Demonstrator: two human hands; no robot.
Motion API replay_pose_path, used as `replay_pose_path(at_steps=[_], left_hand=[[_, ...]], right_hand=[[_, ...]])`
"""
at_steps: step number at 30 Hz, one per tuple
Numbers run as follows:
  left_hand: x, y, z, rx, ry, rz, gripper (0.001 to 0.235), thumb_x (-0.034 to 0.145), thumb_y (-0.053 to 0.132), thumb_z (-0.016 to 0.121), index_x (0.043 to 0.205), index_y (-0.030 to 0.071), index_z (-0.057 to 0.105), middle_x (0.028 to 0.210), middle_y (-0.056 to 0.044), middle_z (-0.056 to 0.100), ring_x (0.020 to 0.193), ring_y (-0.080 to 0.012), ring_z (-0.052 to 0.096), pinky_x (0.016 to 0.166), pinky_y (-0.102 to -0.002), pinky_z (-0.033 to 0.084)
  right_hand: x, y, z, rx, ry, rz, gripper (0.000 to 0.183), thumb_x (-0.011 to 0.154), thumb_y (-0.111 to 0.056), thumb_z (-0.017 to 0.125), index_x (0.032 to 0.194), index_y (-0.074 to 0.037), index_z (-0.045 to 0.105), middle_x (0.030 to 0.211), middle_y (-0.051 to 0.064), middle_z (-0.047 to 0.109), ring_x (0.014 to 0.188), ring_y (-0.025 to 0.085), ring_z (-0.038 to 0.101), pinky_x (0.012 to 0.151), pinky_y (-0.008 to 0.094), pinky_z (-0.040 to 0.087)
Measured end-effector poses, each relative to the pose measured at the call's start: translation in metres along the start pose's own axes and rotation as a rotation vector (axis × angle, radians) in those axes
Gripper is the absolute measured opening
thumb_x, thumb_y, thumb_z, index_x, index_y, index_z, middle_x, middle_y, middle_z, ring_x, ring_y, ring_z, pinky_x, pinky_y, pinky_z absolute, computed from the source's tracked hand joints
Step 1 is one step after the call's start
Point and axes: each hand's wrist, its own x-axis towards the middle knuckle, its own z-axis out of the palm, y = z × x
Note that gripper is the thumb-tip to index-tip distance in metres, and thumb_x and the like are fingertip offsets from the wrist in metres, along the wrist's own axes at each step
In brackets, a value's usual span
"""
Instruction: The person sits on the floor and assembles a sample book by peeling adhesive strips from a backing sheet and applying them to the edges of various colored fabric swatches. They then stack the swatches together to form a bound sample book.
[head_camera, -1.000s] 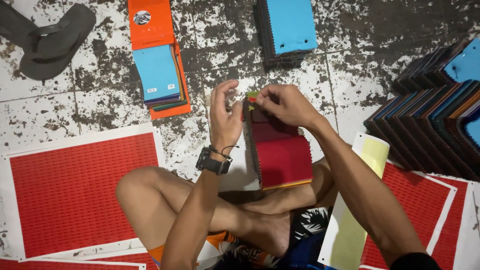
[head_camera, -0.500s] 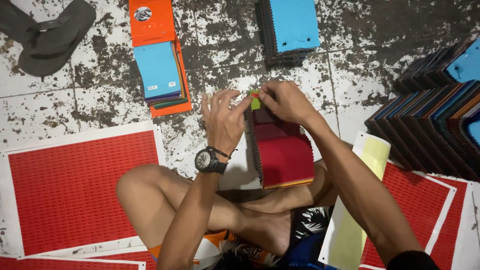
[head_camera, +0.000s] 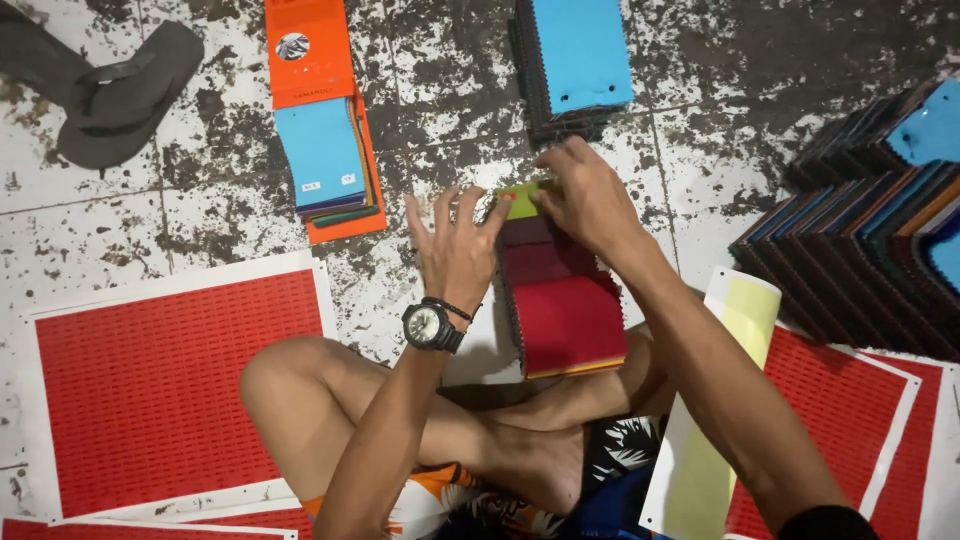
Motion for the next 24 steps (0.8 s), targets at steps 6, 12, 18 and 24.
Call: replay_pose_path(at_steps=[6, 12, 18, 24], left_hand=[[0.006, 0.002, -0.012, -0.092, -0.001, -0.029, 0.038, 0.091, 0.0, 0.059, 0.115, 0.025, 0.075, 0.128, -0.01, 0.06, 0.133, -0.0354, 0.048, 0.106, -0.074, 0.029], [0.002, -0.015, 0.009, -0.694, 0.135, -0.243, 0.045, 0.088, -0.01, 0.048, 0.123, 0.009, 0.067, 0.128, -0.016, 0.056, 0.127, -0.0365, 0.051, 0.106, -0.057, 0.043], [0.012, -0.013, -0.012, -1.292, 0.176, -0.54, 0.046, 0.092, -0.012, 0.051, 0.132, 0.008, 0.058, 0.131, -0.015, 0.053, 0.128, -0.037, 0.055, 0.097, -0.044, 0.056], [0.019, -0.008, -0.017, -1.676, 0.129, -0.615, 0.045, 0.094, -0.009, 0.04, 0.134, 0.007, 0.052, 0.134, -0.015, 0.05, 0.123, -0.033, 0.06, 0.098, -0.043, 0.061]], right_hand=[[0.013, 0.03, 0.023, -0.109, 0.041, -0.292, 0.015, 0.086, -0.013, 0.081, 0.1, -0.01, 0.076, 0.092, 0.008, 0.069, 0.094, 0.031, 0.07, 0.079, 0.04, 0.058], [-0.004, 0.008, 0.0, -0.267, 0.263, -0.378, 0.011, 0.095, -0.016, 0.075, 0.085, -0.018, 0.077, 0.081, 0.0, 0.073, 0.078, 0.017, 0.071, 0.068, 0.028, 0.057], [-0.008, 0.033, 0.027, -0.274, 0.38, -0.583, 0.016, 0.093, -0.015, 0.072, 0.077, -0.015, 0.068, 0.087, -0.001, 0.066, 0.082, 0.02, 0.066, 0.065, 0.033, 0.055], [-0.015, -0.027, -0.044, 0.23, -0.321, -0.223, 0.011, 0.078, -0.002, 0.075, 0.089, -0.003, 0.074, 0.083, 0.014, 0.072, 0.084, 0.033, 0.071, 0.081, 0.043, 0.06]])
